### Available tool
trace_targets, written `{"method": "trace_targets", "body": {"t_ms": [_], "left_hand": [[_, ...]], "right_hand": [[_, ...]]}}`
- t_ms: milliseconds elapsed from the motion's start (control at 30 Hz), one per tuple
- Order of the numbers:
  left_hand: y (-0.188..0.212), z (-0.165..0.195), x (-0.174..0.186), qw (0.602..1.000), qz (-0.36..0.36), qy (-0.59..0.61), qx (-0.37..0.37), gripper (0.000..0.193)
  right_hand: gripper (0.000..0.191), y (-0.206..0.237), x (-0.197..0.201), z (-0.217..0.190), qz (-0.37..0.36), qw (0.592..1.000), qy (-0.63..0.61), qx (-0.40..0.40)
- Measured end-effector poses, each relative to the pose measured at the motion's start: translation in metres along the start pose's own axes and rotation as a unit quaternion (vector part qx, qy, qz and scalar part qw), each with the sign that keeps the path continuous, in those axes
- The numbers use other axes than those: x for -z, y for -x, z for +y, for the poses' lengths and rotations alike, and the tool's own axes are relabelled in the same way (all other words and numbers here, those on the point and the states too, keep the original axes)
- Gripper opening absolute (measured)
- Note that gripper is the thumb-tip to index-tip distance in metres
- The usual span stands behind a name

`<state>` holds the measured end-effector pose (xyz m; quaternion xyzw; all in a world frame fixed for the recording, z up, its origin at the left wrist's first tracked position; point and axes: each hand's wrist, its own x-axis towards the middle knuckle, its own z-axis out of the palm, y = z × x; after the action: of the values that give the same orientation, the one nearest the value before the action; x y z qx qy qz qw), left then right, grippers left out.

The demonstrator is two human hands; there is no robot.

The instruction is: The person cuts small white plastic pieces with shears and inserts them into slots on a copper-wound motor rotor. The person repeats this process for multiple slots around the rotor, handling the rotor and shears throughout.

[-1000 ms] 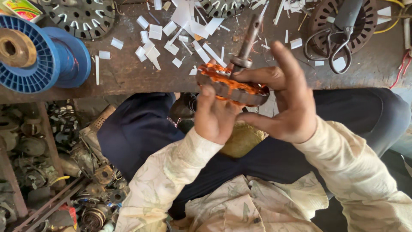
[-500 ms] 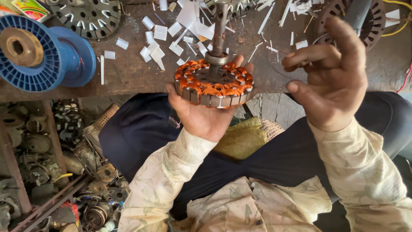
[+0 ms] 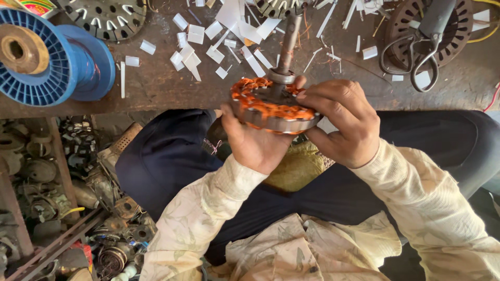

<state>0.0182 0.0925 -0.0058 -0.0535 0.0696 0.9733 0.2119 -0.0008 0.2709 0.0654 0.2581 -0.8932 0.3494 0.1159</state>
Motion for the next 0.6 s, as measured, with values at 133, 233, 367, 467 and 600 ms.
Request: {"method": "trace_targets", "body": {"t_ms": [133, 233, 367, 467, 600], "left_hand": [[-0.001, -0.008, 0.01, 0.993, 0.022, -0.1, -0.067, 0.086], [-0.004, -0.011, 0.02, 0.977, 0.04, -0.177, -0.112, 0.101], [-0.007, -0.016, 0.032, 0.945, 0.039, -0.286, -0.152, 0.122], [-0.007, -0.019, 0.038, 0.926, 0.015, -0.339, -0.167, 0.128], [-0.007, -0.014, 0.036, 0.892, -0.012, -0.428, -0.142, 0.135]], "right_hand": [[0.052, -0.003, 0.001, 0.003, -0.044, 0.998, 0.036, -0.006], [0.054, -0.003, 0.002, 0.005, -0.055, 0.998, 0.013, -0.007], [0.046, 0.003, -0.001, 0.005, -0.05, 0.998, 0.008, -0.021], [0.046, 0.008, -0.002, 0.009, -0.049, 0.998, 0.008, -0.05], [0.045, 0.014, 0.0, 0.017, -0.04, 0.996, 0.005, -0.076]]}}
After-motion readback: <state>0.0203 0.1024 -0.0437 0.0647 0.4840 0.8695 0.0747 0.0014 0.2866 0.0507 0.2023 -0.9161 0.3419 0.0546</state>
